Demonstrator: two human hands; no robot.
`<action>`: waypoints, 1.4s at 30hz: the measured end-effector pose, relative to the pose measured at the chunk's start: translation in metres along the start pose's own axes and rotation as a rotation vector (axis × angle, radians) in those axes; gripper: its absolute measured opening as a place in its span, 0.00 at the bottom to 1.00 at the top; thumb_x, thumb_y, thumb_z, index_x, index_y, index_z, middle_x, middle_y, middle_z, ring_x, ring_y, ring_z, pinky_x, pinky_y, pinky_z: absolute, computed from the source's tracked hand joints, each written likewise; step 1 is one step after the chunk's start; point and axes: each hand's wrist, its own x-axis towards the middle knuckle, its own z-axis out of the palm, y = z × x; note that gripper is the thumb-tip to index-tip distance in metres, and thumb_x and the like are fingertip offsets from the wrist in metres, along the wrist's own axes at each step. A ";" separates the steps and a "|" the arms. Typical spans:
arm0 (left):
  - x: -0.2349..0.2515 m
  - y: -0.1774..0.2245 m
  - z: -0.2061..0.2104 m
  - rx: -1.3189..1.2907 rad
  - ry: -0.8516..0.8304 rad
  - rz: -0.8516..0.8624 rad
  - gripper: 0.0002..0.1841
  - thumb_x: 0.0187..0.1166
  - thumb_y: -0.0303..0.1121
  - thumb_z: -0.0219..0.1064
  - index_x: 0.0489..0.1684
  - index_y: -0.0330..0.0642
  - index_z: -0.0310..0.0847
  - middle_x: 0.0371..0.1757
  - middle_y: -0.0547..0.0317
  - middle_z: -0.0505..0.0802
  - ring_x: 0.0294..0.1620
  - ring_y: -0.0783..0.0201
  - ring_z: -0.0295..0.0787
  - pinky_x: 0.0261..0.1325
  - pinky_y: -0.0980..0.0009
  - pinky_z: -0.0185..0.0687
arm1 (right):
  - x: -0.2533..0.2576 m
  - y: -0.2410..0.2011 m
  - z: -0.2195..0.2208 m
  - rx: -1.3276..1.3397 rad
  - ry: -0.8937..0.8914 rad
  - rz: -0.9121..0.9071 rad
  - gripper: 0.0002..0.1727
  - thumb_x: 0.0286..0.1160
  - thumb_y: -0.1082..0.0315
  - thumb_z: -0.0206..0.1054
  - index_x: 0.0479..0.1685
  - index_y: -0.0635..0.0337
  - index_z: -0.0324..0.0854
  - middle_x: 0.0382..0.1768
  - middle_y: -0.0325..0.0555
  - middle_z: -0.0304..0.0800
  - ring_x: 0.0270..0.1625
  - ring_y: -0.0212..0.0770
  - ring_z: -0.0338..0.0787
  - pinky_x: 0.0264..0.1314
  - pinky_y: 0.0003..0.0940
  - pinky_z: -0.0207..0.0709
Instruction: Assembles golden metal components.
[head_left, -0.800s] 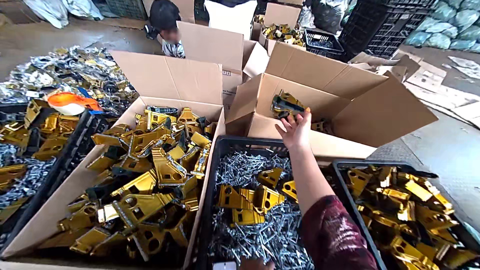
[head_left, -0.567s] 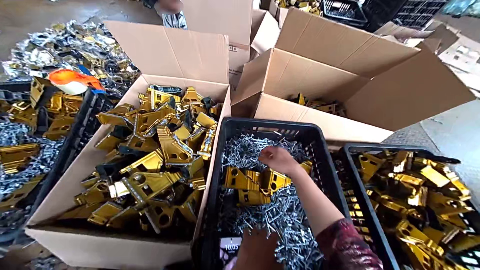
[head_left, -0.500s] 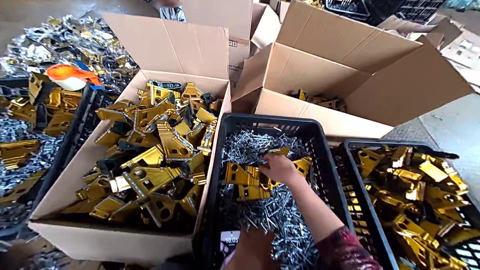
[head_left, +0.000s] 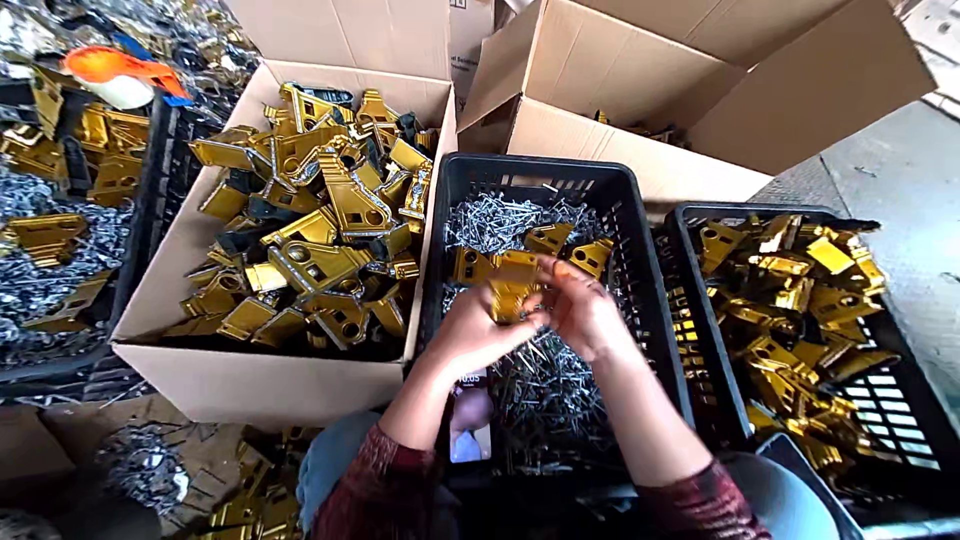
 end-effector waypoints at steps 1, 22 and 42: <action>-0.002 0.001 -0.003 -0.006 0.064 -0.018 0.24 0.65 0.39 0.80 0.60 0.44 0.83 0.43 0.60 0.94 0.42 0.69 0.92 0.51 0.60 0.91 | -0.006 0.019 0.004 -0.064 0.058 0.115 0.25 0.96 0.55 0.38 0.72 0.58 0.75 0.47 0.44 0.92 0.32 0.34 0.90 0.32 0.32 0.86; -0.064 0.022 -0.036 -0.718 0.348 0.067 0.40 0.72 0.31 0.69 0.84 0.53 0.47 0.61 0.59 0.81 0.51 0.65 0.86 0.51 0.66 0.88 | -0.047 0.102 0.038 -1.148 -0.086 0.365 0.22 0.85 0.61 0.62 0.73 0.58 0.81 0.65 0.58 0.89 0.63 0.57 0.91 0.64 0.60 0.83; -0.055 0.036 0.013 -0.758 0.501 -0.143 0.18 0.94 0.39 0.49 0.75 0.42 0.70 0.56 0.47 0.89 0.49 0.54 0.93 0.47 0.55 0.94 | -0.044 0.090 -0.069 -1.655 -0.099 0.152 0.20 0.77 0.63 0.63 0.67 0.54 0.88 0.78 0.55 0.77 0.79 0.63 0.76 0.69 0.66 0.77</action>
